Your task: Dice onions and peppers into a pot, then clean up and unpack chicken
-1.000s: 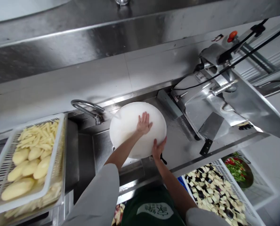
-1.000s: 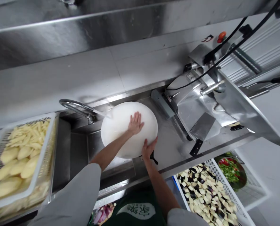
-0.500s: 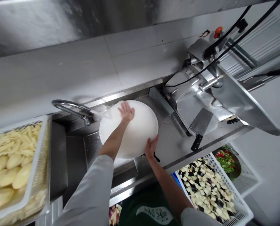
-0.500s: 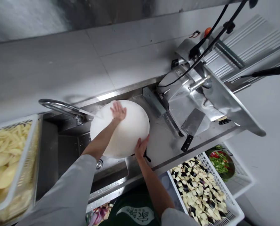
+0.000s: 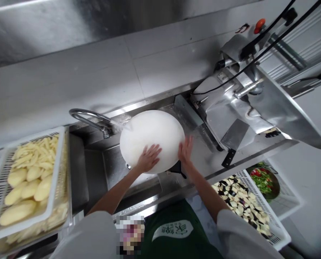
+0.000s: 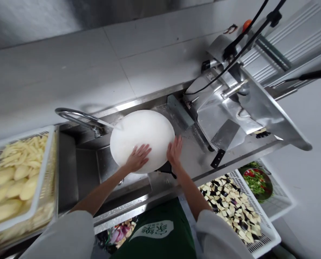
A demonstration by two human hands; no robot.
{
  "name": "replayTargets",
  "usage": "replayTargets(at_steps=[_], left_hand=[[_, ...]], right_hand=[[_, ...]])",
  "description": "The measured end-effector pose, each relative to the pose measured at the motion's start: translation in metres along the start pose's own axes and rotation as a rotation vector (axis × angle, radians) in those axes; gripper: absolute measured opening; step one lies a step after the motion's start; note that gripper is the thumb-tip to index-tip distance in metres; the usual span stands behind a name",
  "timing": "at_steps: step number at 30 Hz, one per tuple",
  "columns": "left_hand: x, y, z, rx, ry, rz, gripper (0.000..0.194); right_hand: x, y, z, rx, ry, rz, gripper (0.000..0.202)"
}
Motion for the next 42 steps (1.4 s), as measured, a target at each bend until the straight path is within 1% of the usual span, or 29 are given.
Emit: replayTargets(at_steps=[1, 3, 5, 6, 8, 9, 11, 13, 15, 16, 17, 18, 19, 20, 21, 22, 24, 26, 28, 30, 32, 33, 35, 37, 39, 41, 42], left_hand=[[0.021, -0.004, -0.015, 0.022, -0.079, 0.001, 0.061], [0.058, -0.012, -0.045, 0.078, -0.283, 0.036, 0.06], [0.089, -0.018, -0.073, 0.166, -0.511, 0.115, 0.062], [0.101, -0.019, -0.086, 0.228, -0.625, 0.172, 0.063], [0.119, -0.018, -0.108, 0.386, -0.826, 0.31, 0.066], [0.125, -0.016, -0.117, 0.458, -0.9, 0.371, 0.067], [0.129, -0.013, -0.13, 0.559, -0.99, 0.45, 0.066], [0.127, -0.012, -0.137, 0.59, -1.006, 0.467, 0.062], [0.122, -0.014, -0.139, 0.592, -0.98, 0.475, 0.06], [0.118, -0.016, -0.139, 0.588, -0.954, 0.48, 0.061], [0.114, -0.018, -0.138, 0.576, -0.923, 0.482, 0.062], [0.11, -0.019, -0.136, 0.562, -0.888, 0.484, 0.064], [0.105, -0.02, -0.133, 0.544, -0.849, 0.482, 0.066], [0.099, -0.02, -0.13, 0.521, -0.808, 0.473, 0.067], [0.093, -0.019, -0.126, 0.492, -0.771, 0.456, 0.069], [0.086, -0.017, -0.121, 0.458, -0.748, 0.433, 0.07], [0.073, -0.011, -0.111, 0.378, -0.755, 0.39, 0.073], [0.062, -0.005, -0.101, 0.291, -0.795, 0.384, 0.076], [0.054, 0.0, -0.092, 0.22, -0.806, 0.427, 0.077], [0.05, 0.003, -0.086, 0.179, -0.803, 0.483, 0.075], [0.049, 0.004, -0.083, 0.164, -0.816, 0.513, 0.073], [0.048, 0.004, -0.082, 0.162, -0.826, 0.519, 0.071], [0.049, 0.004, -0.082, 0.16, -0.843, 0.522, 0.069], [0.049, 0.003, -0.083, 0.157, -0.852, 0.525, 0.067], [0.049, 0.002, -0.084, 0.151, -0.855, 0.525, 0.065], [0.051, 0.003, -0.086, 0.148, -0.855, 0.516, 0.064], [0.052, 0.003, -0.087, 0.148, -0.854, 0.512, 0.064]], right_hand=[[-0.019, 0.001, -0.004, 0.041, -0.065, -0.038, 0.066], [-0.052, 0.012, -0.016, 0.107, -0.172, -0.117, 0.065], [-0.072, 0.03, -0.031, 0.151, -0.231, -0.155, 0.068], [-0.075, 0.041, -0.039, 0.165, -0.245, -0.161, 0.07], [-0.067, 0.067, -0.059, 0.174, -0.259, -0.186, 0.074], [-0.055, 0.082, -0.071, 0.164, -0.267, -0.222, 0.074], [-0.019, 0.114, -0.099, 0.124, -0.312, -0.348, 0.07], [0.03, 0.145, -0.131, 0.076, -0.402, -0.501, 0.065], [0.079, 0.168, -0.159, 0.041, -0.532, -0.613, 0.065], [0.098, 0.175, -0.169, 0.032, -0.604, -0.658, 0.065], [0.112, 0.178, -0.176, 0.028, -0.672, -0.696, 0.063], [0.12, 0.177, -0.179, 0.026, -0.735, -0.732, 0.061], [0.12, 0.172, -0.176, 0.027, -0.789, -0.76, 0.057], [0.112, 0.164, -0.17, 0.03, -0.831, -0.775, 0.055], [0.098, 0.154, -0.16, 0.038, -0.854, -0.774, 0.054], [0.078, 0.142, -0.148, 0.055, -0.861, -0.761, 0.053], [0.026, 0.117, -0.119, 0.126, -0.832, -0.711, 0.054], [-0.03, 0.093, -0.091, 0.239, -0.764, -0.656, 0.056], [-0.08, 0.074, -0.069, 0.357, -0.683, -0.594, 0.056], [-0.12, 0.061, -0.052, 0.461, -0.544, -0.497, 0.059], [-0.147, 0.054, -0.043, 0.538, -0.354, -0.373, 0.062], [-0.156, 0.055, -0.041, 0.564, -0.27, -0.318, 0.064], [-0.162, 0.065, -0.046, 0.587, -0.181, -0.269, 0.065], [-0.153, 0.088, -0.061, 0.574, -0.188, -0.283, 0.067], [-0.126, 0.117, -0.083, 0.523, -0.245, -0.327, 0.071], [-0.084, 0.145, -0.106, 0.45, -0.356, -0.394, 0.074], [-0.061, 0.155, -0.116, 0.411, -0.433, -0.439, 0.075]])
Point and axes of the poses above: each hand's wrist, its own x-axis away from the middle knuckle, its own y-axis out of the palm, z = x × y, the point moved 2 cm from there along -x, towards the middle knuckle, and after that the axes turned 3 degrees about -x, right-handed, at the moved point
